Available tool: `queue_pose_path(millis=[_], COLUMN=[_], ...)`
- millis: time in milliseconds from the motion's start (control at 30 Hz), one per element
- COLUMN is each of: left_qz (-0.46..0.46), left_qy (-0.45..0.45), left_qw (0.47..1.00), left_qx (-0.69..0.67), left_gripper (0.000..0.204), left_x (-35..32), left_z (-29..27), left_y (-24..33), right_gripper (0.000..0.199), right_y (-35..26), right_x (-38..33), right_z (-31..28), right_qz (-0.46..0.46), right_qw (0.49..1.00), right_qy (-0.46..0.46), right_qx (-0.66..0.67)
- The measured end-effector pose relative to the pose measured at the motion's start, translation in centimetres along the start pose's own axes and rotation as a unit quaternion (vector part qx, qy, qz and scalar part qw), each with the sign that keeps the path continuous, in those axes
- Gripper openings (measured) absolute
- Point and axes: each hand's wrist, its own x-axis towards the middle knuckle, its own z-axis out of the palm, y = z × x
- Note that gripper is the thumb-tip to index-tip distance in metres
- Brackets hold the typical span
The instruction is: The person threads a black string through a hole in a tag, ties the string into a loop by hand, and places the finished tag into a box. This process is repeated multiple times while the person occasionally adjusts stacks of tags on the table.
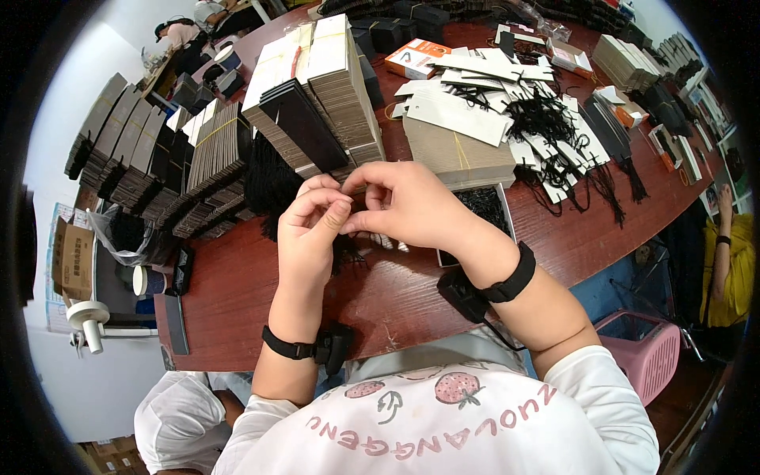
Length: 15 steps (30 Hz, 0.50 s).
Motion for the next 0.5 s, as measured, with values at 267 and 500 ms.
queue_pose_path(millis=[267,500], left_qz=[-0.065,-0.124], left_qy=[-0.013,-0.108], left_qw=[0.987,0.967], left_qx=[-0.147,-0.193], left_gripper=[0.026,0.041], left_x=[0.0,-0.2], left_z=[0.5,0.7], left_y=[0.9,0.7], right_gripper=[0.016,0.014], right_y=[1.0,0.5], right_x=[0.1,0.2], right_z=[0.1,-0.5], right_qz=[-0.085,0.026], right_qw=[0.989,0.951], right_qy=[-0.044,-0.006], right_qx=[0.116,0.308])
